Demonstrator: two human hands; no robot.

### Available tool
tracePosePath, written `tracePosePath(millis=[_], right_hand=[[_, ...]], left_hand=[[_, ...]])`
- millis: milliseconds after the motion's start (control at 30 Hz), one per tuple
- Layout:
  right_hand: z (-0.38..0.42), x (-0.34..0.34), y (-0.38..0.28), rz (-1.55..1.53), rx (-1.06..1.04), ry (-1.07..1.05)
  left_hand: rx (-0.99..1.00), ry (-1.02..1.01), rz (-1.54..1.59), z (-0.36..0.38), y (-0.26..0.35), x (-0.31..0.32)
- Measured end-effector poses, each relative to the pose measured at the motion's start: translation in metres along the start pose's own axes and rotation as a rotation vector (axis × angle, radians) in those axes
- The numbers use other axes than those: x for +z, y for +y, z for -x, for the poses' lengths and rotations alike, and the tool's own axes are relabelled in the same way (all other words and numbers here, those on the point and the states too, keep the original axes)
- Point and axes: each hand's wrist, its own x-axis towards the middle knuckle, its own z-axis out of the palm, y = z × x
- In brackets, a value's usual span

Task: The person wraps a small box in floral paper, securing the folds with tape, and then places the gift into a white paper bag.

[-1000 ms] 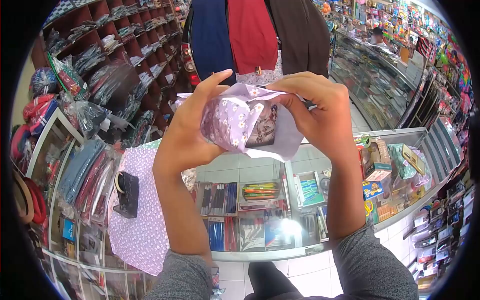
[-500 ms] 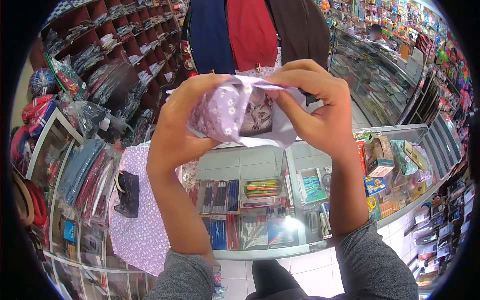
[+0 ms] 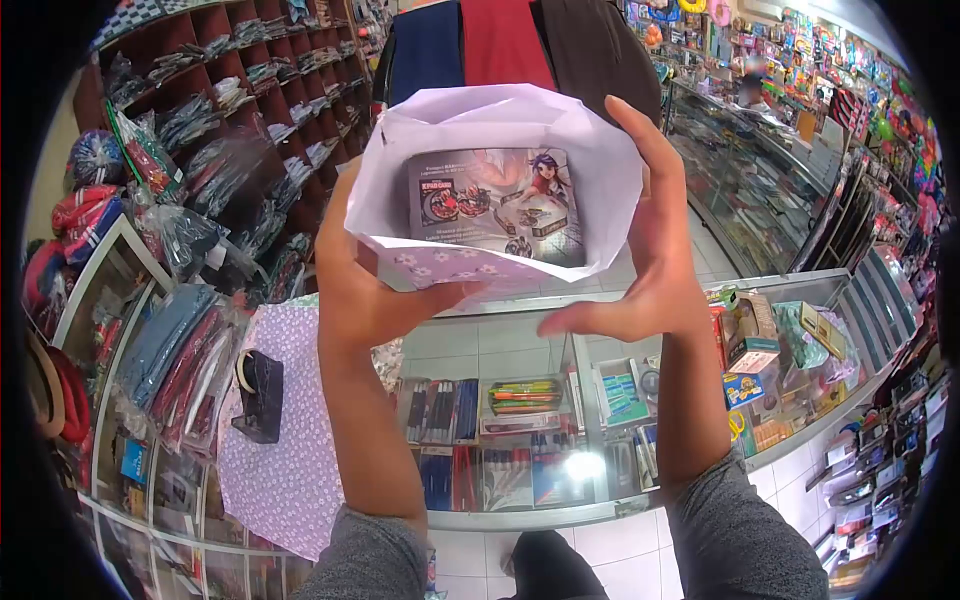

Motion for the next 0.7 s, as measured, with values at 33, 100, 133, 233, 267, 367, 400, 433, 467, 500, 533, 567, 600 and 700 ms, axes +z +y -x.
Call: tracePosePath(millis=[33,100,133,233,267,367,400,433,467,500,533,567,600,700], right_hand=[[0.000,0.003,0.002,0.001,-0.004,0.001],[0.000,0.008,0.008,0.116,-0.064,0.106],[-0.001,0.010,0.013,0.045,-0.072,0.122],[-0.003,0.016,0.016,-0.113,-0.169,0.146],[-0.004,0.019,0.014,-0.093,-0.141,0.205],[-0.001,0.024,0.012,-0.074,-0.123,0.227],[0.001,0.028,0.014,-0.102,-0.100,0.291],[0.003,0.031,0.016,-0.101,-0.104,0.289],[0.004,0.032,0.019,-0.104,-0.128,0.318],[0.004,0.035,0.020,-0.107,-0.151,0.347],[0.003,0.040,0.021,-0.135,-0.193,0.382],[0.004,0.039,0.021,-0.133,-0.197,0.382],[0.006,0.037,0.020,-0.074,-0.148,0.336],[0.002,0.029,0.013,-0.011,-0.114,0.218]], left_hand=[[0.004,-0.006,0.116,0.000,-0.003,0.001],[-0.003,-0.030,0.125,0.002,-0.004,0.002],[0.001,-0.022,0.136,0.003,-0.009,0.003],[0.039,0.020,0.194,0.005,-0.015,0.017],[0.176,0.081,0.267,0.003,-0.014,0.027],[0.385,0.136,0.149,0.002,-0.023,0.039],[0.410,0.177,0.121,0.002,-0.026,0.041],[0.435,0.218,0.093,0.003,-0.027,0.043],[0.304,0.207,0.106,0.011,-0.024,0.049],[0.308,0.207,0.108,0.010,-0.026,0.049],[0.323,0.234,0.121,0.010,-0.030,0.050],[0.339,0.261,0.134,0.009,-0.032,0.050],[0.343,0.261,0.134,0.009,-0.033,0.049],[0.318,0.181,0.173,0.006,-0.032,0.042]])
